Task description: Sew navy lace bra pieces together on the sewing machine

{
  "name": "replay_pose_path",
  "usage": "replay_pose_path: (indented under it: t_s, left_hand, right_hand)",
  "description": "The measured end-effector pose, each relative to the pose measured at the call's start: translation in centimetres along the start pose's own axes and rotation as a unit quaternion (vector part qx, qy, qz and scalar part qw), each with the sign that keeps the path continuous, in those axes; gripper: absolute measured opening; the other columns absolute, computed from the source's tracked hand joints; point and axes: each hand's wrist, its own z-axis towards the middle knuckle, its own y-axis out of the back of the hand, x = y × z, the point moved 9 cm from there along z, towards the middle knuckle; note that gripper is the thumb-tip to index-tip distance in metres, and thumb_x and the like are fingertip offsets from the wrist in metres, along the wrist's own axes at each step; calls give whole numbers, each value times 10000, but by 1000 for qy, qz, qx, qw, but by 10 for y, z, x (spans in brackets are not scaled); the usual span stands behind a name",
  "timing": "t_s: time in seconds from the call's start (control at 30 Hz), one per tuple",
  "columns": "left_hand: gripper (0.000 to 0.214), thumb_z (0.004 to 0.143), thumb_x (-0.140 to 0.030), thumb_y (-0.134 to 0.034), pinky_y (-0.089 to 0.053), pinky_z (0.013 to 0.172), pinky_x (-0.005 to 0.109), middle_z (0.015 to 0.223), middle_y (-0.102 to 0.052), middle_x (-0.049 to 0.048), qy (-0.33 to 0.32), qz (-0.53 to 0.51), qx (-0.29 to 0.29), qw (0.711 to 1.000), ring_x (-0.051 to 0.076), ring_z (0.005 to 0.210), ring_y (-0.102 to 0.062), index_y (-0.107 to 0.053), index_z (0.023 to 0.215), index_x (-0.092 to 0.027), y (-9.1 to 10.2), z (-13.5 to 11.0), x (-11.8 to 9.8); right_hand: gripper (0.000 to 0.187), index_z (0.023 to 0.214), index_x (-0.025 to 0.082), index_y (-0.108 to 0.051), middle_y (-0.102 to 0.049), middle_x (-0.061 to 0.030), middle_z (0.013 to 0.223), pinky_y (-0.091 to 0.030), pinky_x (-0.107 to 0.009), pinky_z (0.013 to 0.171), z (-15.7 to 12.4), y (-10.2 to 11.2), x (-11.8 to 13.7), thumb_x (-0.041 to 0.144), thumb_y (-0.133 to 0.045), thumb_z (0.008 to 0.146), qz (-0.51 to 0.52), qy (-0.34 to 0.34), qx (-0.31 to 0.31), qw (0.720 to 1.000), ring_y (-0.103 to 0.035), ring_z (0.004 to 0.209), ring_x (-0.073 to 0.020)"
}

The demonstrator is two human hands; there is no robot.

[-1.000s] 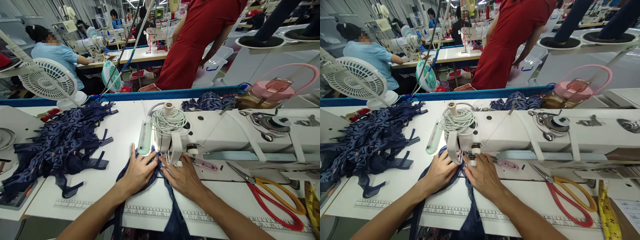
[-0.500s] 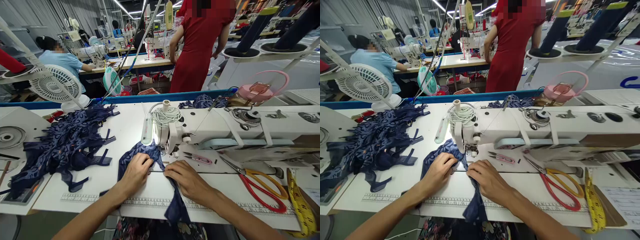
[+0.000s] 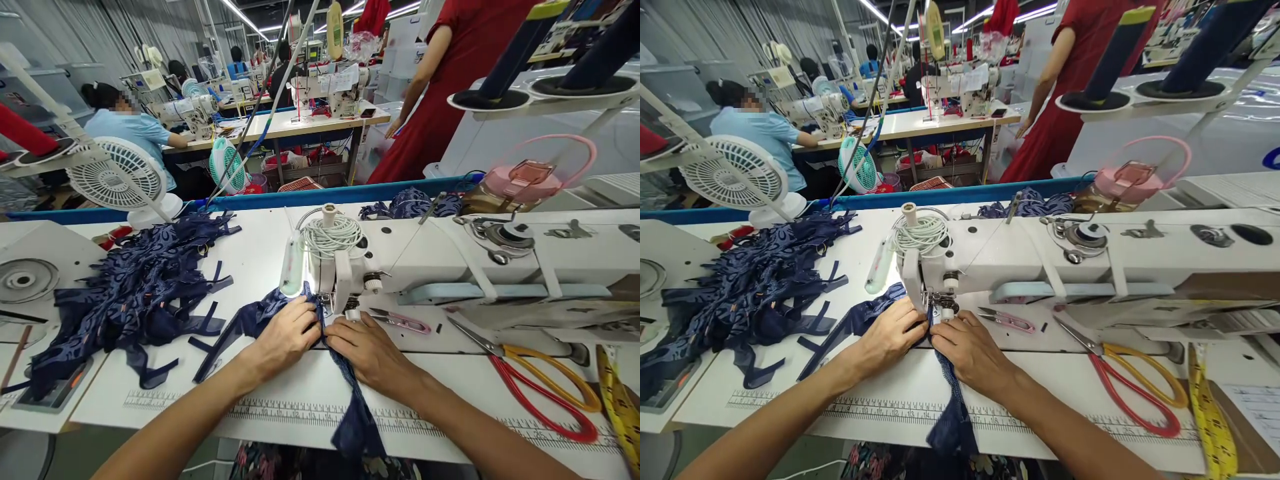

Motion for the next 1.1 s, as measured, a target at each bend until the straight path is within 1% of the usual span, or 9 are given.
replay_pose_path:
  t_s: [0.17,0.33,0.43,0.53,0.63,0.77,0.87,1.03,1.1]
  left_hand:
    - [348,835,-50,-500,-452,970,446,1006,-649,65,69,-54,35,996,197,953,-586,-617,1130,-194,-2,-7,12]
    - [490,762,-5,-507,-419,999,517,1053,-636,92,67,7,20,998,237,1030,-563,-577,1211,-186,-7,-17,1]
    - [560,722,8,-502,-410,1003,530,1114,-630,102,72,9,23,997,251,1067,-556,-556,1243,-191,-13,-18,5]
    - [571,669,5,-521,-448,945,501,1118,-628,102,79,3,18,997,266,1062,-556,-581,1200,-196,-14,-13,18]
    - [452,671,-6,-532,-462,907,482,1045,-636,91,65,4,-8,998,265,1033,-564,-628,1068,-200,-9,-5,25]
    - [303,773,-12,-501,-451,909,483,905,-646,76,57,58,-37,996,240,935,-585,-637,986,-179,-6,2,14]
    - [309,836,9,-445,-443,920,465,845,-647,67,78,96,-49,991,204,846,-587,-634,1016,-156,-5,0,4]
    - [394,764,23,-421,-384,1015,504,821,-634,31,142,14,-64,988,175,799,-575,-642,1014,-186,2,-9,14]
    - [388,759,22,-431,-353,1044,523,828,-640,28,142,11,-63,988,172,809,-582,-649,999,-192,3,-9,14]
  right_hand:
    - [425,997,199,-606,-694,-27,1057,-313,-356,905,-1,3,-1,-83,-449,720,5,-4,-18,1000,-593,923,-180]
    - [448,1028,199,-609,-696,-34,1081,-318,-372,910,-3,2,-2,-85,-442,725,11,-11,-23,1000,-598,895,-184]
    - [509,1066,201,-615,-700,-34,1107,-319,-384,916,-5,2,-6,-95,-421,700,14,-23,-36,999,-583,822,-176]
    - [566,1138,186,-607,-701,-49,1130,-316,-405,927,-5,2,-10,-99,-401,694,11,-31,-49,998,-588,848,-192]
    - [610,1223,152,-576,-712,-77,1099,-321,-417,928,-5,-2,-14,-95,-397,695,8,-36,-38,999,-599,924,-215]
    - [645,1277,141,-550,-700,-89,1134,-322,-422,942,-5,-3,-15,-88,-397,693,2,-36,-28,999,-595,983,-224]
    - [646,1287,143,-547,-673,-87,1205,-313,-424,956,-6,-1,-11,-83,-404,699,-8,-35,-30,999,-586,1002,-225]
    - [565,1210,174,-591,-674,-63,1193,-322,-396,949,-7,-1,1,-67,-468,713,-11,-16,-22,1000,-591,1001,-202]
    - [522,1174,179,-604,-684,-56,1152,-342,-369,916,-7,0,6,-54,-482,723,-5,-7,-24,1000,-588,1019,-192]
